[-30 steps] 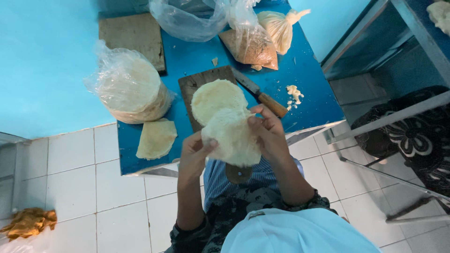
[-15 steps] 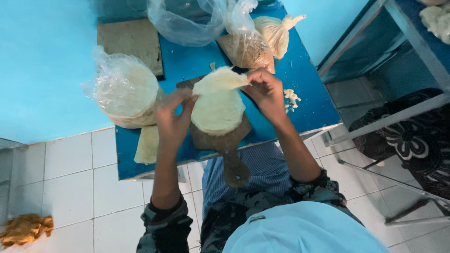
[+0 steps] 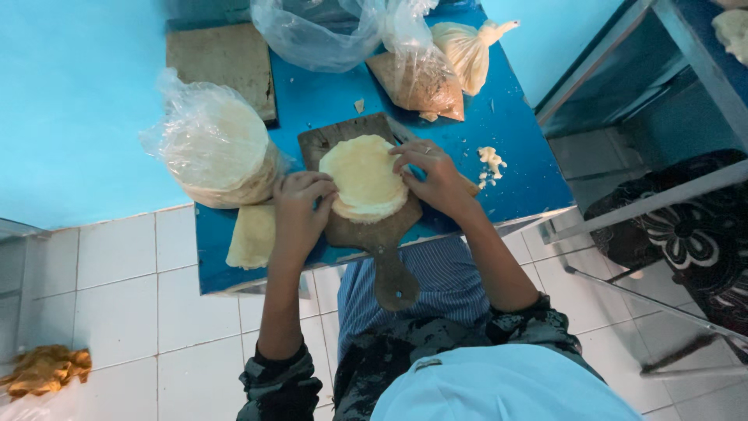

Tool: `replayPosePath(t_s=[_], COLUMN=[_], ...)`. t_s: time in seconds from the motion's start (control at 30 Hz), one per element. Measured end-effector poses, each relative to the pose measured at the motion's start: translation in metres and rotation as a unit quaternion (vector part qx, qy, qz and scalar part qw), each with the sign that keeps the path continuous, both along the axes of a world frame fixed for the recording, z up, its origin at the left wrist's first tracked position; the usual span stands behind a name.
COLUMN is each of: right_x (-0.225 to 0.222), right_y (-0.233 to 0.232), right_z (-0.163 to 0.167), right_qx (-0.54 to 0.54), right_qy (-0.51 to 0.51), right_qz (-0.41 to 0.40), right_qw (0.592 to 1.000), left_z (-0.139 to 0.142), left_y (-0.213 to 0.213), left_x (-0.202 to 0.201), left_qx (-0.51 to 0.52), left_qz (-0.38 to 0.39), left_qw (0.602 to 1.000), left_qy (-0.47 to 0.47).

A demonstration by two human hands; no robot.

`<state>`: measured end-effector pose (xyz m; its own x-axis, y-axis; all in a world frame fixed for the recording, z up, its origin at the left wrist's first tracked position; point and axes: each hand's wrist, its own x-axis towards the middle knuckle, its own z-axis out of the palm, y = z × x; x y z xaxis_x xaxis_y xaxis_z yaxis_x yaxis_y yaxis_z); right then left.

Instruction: The person sits at a blue table and peels thin round wrappers apart one at a time from a plastic-wrapped stack, smoothing each sheet and placing it on a wooden board. At the end the person uses a knife to trim the edge of the stacked round sheets on the board.

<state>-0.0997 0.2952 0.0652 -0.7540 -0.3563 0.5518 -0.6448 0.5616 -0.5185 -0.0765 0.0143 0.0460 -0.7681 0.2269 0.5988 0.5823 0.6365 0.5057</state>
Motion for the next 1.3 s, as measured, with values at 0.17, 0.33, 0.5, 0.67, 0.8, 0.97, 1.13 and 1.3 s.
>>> replayPosePath(t_s=[0.17,0.33,0.5,0.67,0.8,0.97,1.13,1.3], right_x=[0.007,0.019,0.027,0.044,0.057,0.064,0.064,0.076], right_y=[0.002,0.008,0.011,0.006,-0.007,-0.012,-0.013,-0.025], right_z=[0.004,-0.001,-0.003,-0.001,-0.004,-0.006,-0.011,-0.002], right_qx=[-0.052,0.032,0.08,0.079,0.109,0.148,0.093,-0.003], right_qy=[-0.035,-0.005,0.011,0.02,0.0,-0.018,-0.014,-0.021], right_qz=[-0.03,-0.012,-0.032,-0.045,0.024,0.019,0.004,-0.028], right_qw=[0.998,0.999,0.996,0.996,0.994,0.989,0.996,0.999], left_z=[0.006,0.006,0.004,0.004,0.005,0.001,-0.006,-0.002], left_y=[0.002,0.004,0.003,-0.015,-0.038,-0.059,-0.064,-0.054], left_x=[0.003,0.016,0.026,0.037,0.056,0.071,0.068,0.077], left_qx=[0.055,0.005,-0.017,0.012,0.015,-0.029,-0.058,0.048], left_qz=[0.003,0.005,0.029,0.074,0.173,0.331,0.325,0.258], left_qw=[0.997,0.999,0.999,0.997,0.985,0.943,0.936,0.965], left_qy=[-0.055,-0.035,-0.042,-0.02,0.013,-0.001,-0.12,-0.023])
